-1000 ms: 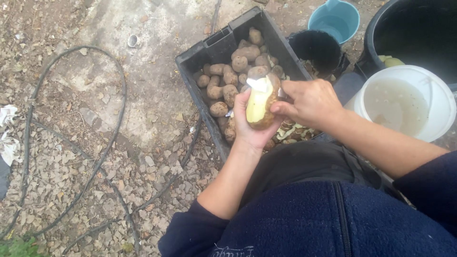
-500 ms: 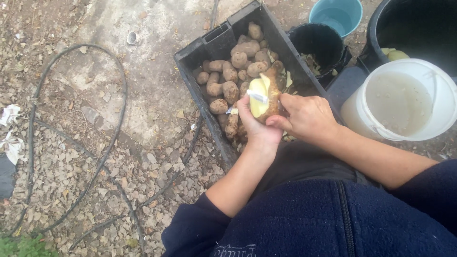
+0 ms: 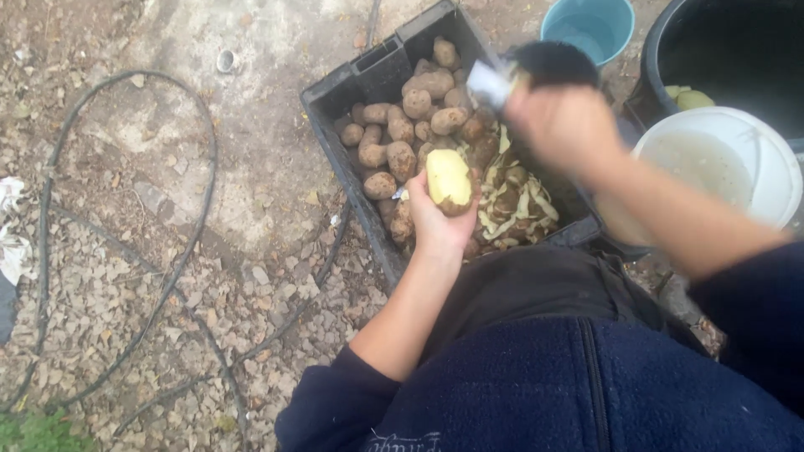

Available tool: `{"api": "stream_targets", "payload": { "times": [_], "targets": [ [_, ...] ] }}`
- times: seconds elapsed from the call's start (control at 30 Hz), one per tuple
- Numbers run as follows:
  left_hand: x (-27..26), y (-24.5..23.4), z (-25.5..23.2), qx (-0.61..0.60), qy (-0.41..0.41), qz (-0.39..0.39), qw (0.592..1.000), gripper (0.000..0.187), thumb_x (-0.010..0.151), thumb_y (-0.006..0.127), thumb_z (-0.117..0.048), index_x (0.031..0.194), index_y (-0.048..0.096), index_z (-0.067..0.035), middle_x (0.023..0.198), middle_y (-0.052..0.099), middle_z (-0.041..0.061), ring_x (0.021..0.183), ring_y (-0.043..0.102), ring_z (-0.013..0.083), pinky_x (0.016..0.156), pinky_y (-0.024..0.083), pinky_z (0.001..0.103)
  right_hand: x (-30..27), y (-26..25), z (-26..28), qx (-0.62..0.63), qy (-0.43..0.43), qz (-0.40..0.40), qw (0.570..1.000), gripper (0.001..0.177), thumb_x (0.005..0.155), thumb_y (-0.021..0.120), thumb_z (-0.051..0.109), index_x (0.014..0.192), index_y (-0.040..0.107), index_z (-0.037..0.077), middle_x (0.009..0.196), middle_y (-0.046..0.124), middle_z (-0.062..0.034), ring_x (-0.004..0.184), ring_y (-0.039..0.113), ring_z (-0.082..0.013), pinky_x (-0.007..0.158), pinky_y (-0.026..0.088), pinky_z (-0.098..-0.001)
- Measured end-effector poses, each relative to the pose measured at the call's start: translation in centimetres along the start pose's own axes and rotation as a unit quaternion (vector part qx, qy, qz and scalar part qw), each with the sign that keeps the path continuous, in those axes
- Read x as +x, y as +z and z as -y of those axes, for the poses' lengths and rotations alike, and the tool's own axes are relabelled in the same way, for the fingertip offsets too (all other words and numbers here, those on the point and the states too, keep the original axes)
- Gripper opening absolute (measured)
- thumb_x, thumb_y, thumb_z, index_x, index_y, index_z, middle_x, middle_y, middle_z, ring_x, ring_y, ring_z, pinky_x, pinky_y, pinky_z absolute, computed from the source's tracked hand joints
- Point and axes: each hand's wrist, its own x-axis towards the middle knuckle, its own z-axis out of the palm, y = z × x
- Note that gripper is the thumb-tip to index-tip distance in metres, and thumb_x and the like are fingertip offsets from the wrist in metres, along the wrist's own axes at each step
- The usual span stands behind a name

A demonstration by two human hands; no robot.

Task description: The recorder peels potatoes with a knife and places the peeled potatoes into a bucket of water.

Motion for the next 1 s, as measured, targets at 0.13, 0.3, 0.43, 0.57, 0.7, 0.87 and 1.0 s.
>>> {"api": "stream_targets", "payload": {
  "times": [0.13,0.3,0.43,0.57,0.7,0.87,1.0],
  "targets": [
    [1.1,-1.1,0.2,0.008,-0.030,0.048,0.998,0.048,0.092,0.050,-0.026,0.133,0.048,0.001,0.121,0.060,0.022,0.096,0.064,0.0337,0.063,0.053,0.036,2.9,4.6,-5.8,0.284,0.204,0.074,0.934,0.049,0.121,0.025,0.036,0.112,0.062,0.004,0.087,0.070,-0.0305,0.068,0.066,-0.0527,0.068,0.053,-0.0641],
    [-0.5,-0.1,-0.6,0.024,-0.088,0.165,0.982,0.041,0.095,0.052,-0.031,0.124,0.054,-0.002,0.111,0.062,0.018,0.097,0.064,0.0360,0.061,0.054,0.035,1.8,1.4,-4.5,0.423,0.232,0.105,0.870,0.075,0.119,0.022,0.056,0.089,0.068,0.005,0.089,0.066,-0.0196,0.081,0.062,-0.0384,0.082,0.049,-0.0537],
    [0.4,-0.4,-1.1,0.045,-0.081,0.241,0.966,0.043,0.097,0.051,-0.023,0.129,0.047,0.005,0.112,0.060,0.024,0.094,0.067,0.0370,0.060,0.057,0.037,0.2,-3.6,-0.7,0.423,0.194,0.165,0.870,0.047,0.115,0.035,0.040,0.105,0.065,0.004,0.098,0.068,-0.0169,0.080,0.065,-0.0308,0.071,0.055,-0.0469],
    [3.3,-2.2,-1.9,0.131,-0.121,0.178,0.968,0.042,0.086,0.071,-0.036,0.118,0.066,-0.010,0.112,0.069,0.020,0.081,0.069,0.0404,0.065,0.058,0.046,-1.9,-6.0,1.9,0.388,0.075,0.186,0.900,0.072,0.070,0.082,0.063,0.103,0.067,0.000,0.095,0.075,-0.0257,0.096,0.072,-0.0480,0.083,0.056,-0.0595],
    [2.9,-2.2,-2.5,0.155,-0.143,0.247,0.946,0.043,0.087,0.066,-0.038,0.120,0.065,-0.011,0.108,0.068,0.026,0.068,0.065,0.0390,0.058,0.055,0.042,-2.4,-7.2,2.4,0.375,0.063,0.179,0.907,0.075,0.070,0.085,0.067,0.092,0.067,-0.003,0.083,0.074,-0.0231,0.090,0.074,-0.0455,0.078,0.058,-0.0565],
    [0.9,-0.4,-2.8,0.171,-0.141,0.291,0.931,0.045,0.086,0.063,-0.041,0.115,0.067,-0.007,0.079,0.063,0.023,0.061,0.059,0.0323,0.053,0.047,0.033,-2.2,-6.6,2.3,0.343,0.051,0.163,0.924,0.070,0.070,0.083,0.071,0.088,0.066,0.005,0.072,0.072,-0.0148,0.079,0.076,-0.0375,0.069,0.060,-0.0468],
    [1.0,-0.7,-3.0,0.177,-0.133,0.300,0.928,0.046,0.085,0.062,-0.042,0.113,0.068,-0.007,0.073,0.061,0.024,0.060,0.057,0.0318,0.052,0.046,0.032,-2.2,-7.0,2.7,0.346,0.046,0.152,0.925,0.079,0.066,0.082,0.076,0.091,0.067,0.003,0.074,0.073,-0.0153,0.079,0.076,-0.0375,0.067,0.060,-0.0472]
  ]
}}
